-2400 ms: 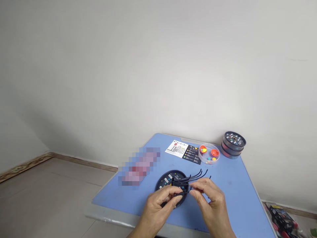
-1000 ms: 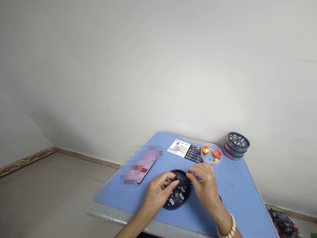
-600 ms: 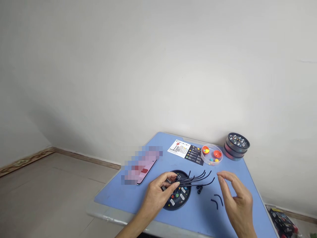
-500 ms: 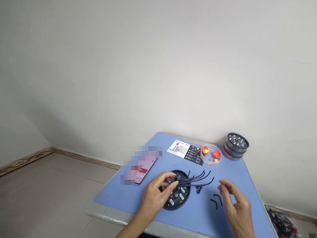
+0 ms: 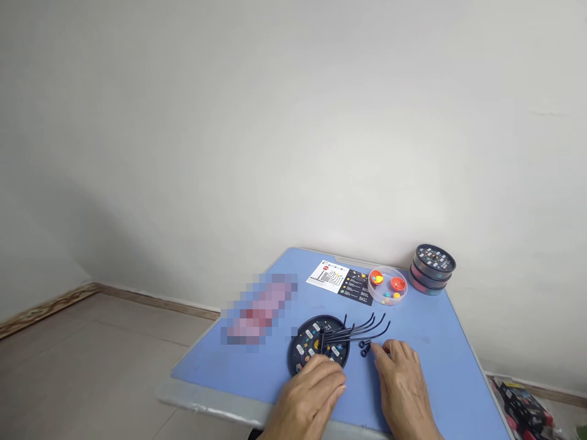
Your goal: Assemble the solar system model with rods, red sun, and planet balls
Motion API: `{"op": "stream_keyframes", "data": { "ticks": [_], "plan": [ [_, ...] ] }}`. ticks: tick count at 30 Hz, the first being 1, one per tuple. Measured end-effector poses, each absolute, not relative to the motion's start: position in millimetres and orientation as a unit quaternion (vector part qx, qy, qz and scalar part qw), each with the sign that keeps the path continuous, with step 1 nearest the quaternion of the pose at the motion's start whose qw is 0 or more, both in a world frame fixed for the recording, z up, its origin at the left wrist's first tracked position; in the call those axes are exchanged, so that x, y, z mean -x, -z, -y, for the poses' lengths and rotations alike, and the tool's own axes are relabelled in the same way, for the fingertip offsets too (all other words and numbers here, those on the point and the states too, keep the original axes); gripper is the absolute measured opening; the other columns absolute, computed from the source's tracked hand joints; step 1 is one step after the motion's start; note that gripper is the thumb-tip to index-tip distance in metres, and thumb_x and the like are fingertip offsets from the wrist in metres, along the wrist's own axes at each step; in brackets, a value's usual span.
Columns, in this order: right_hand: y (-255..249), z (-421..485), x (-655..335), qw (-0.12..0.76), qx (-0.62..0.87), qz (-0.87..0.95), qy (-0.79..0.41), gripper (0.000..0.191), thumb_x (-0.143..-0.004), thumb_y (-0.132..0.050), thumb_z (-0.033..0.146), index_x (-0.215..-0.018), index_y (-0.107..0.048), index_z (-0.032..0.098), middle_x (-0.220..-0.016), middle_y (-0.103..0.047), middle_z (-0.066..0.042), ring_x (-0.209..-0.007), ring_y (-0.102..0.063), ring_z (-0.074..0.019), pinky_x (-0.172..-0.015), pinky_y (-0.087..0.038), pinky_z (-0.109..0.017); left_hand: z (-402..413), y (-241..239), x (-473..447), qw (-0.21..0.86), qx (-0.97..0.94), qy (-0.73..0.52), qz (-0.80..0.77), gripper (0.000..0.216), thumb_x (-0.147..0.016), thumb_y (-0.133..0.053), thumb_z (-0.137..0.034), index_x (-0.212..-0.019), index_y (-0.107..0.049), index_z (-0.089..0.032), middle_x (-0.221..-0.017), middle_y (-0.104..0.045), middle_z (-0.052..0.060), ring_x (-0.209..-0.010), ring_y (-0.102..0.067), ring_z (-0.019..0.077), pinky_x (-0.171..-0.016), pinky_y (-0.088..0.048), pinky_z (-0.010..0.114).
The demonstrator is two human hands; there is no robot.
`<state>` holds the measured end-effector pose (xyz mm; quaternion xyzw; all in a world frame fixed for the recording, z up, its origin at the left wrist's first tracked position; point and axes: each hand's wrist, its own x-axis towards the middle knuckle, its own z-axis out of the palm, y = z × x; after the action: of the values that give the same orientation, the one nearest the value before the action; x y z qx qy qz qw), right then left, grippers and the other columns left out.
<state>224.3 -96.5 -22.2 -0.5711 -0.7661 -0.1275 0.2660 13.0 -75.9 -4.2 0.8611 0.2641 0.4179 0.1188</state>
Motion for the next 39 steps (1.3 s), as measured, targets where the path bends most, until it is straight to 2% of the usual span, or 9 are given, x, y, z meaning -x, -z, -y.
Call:
{"op": "stream_keyframes", "data": {
  "ticks": [5, 12, 15, 19, 28, 34, 39],
  "plan": [
    [28, 98, -223, 0.245, 0.555, 0.778, 0.159, 0.037, -0.094, -0.038, 0.008, -0.12, -0.063, 0.018, -0.089, -0.061, -0.01, -0.078, -0.056, -0.0216, -0.068, -0.042, -0.033, 76, 9, -14, 0.088, -0.883, -0.372, -0.272, 0.023, -0.09, -0.044, -0.008, -0.077, -0.06, -0.017, -0.078, -0.065, 0.006, -0.074, -0.054, 0.0212, -0.064, -0.048, 0.031],
    [31, 105, -209, 0.243, 0.535, 0.776, 0.23, 0.031, -0.095, -0.039, 0.01, -0.115, -0.062, 0.015, -0.085, -0.06, -0.009, -0.075, -0.052, -0.0216, -0.069, -0.036, -0.033, 74, 17, -14, 0.078, -0.876, -0.387, -0.277, 0.022, -0.091, -0.044, -0.008, -0.077, -0.058, -0.017, -0.082, -0.065, 0.005, -0.076, -0.053, 0.0205, -0.063, -0.048, 0.03],
    [32, 110, -207, 0.215, 0.52, 0.791, 0.241, 0.031, -0.09, -0.044, 0.007, -0.116, -0.061, 0.013, -0.083, -0.061, -0.008, -0.073, -0.051, -0.0215, -0.07, -0.035, -0.034, 74, 17, -14, 0.078, -0.873, -0.396, -0.274, 0.021, -0.091, -0.044, -0.008, -0.078, -0.059, -0.017, -0.082, -0.065, 0.006, -0.076, -0.053, 0.0208, -0.063, -0.049, 0.031],
    [29, 105, -207, 0.204, 0.558, 0.765, 0.25, 0.045, -0.08, -0.042, -0.005, -0.117, -0.061, 0.011, -0.078, -0.06, -0.008, -0.069, -0.049, -0.0223, -0.065, -0.032, -0.034, 75, 18, -14, 0.08, -0.869, -0.411, -0.263, 0.021, -0.09, -0.045, -0.007, -0.08, -0.06, -0.016, -0.084, -0.065, 0.007, -0.077, -0.054, 0.021, -0.065, -0.05, 0.032],
    [26, 84, -207, 0.182, 0.584, 0.757, 0.227, 0.045, -0.075, -0.052, -0.004, -0.112, -0.065, 0.017, -0.075, -0.062, -0.006, -0.069, -0.05, -0.0224, -0.063, -0.03, -0.033, 74, 19, -13, 0.078, -0.865, -0.425, -0.256, 0.02, -0.09, -0.046, -0.008, -0.082, -0.063, -0.015, -0.086, -0.067, 0.008, -0.079, -0.056, 0.0221, -0.066, -0.052, 0.033],
    [22, 77, -212, 0.205, 0.577, 0.76, 0.216, 0.026, -0.077, -0.057, -0.002, -0.086, -0.065, 0.022, -0.071, -0.059, -0.002, -0.067, -0.049, -0.0214, -0.063, -0.03, -0.032, 74, 21, -13, 0.078, -0.861, -0.43, -0.258, 0.021, -0.09, -0.045, -0.008, -0.083, -0.063, -0.015, -0.086, -0.067, 0.009, -0.078, -0.056, 0.0223, -0.065, -0.052, 0.033],
    [22, 69, -217, 0.204, 0.561, 0.768, 0.234, 0.026, -0.083, -0.049, -0.001, -0.071, -0.057, 0.021, -0.07, -0.058, -0.004, -0.065, -0.049, -0.0227, -0.061, -0.03, -0.033, 73, 16, -14, 0.09, -0.86, -0.43, -0.26, 0.021, -0.091, -0.046, -0.008, -0.082, -0.063, -0.016, -0.085, -0.067, 0.009, -0.078, -0.057, 0.0225, -0.066, -0.052, 0.034]
  ]
}}
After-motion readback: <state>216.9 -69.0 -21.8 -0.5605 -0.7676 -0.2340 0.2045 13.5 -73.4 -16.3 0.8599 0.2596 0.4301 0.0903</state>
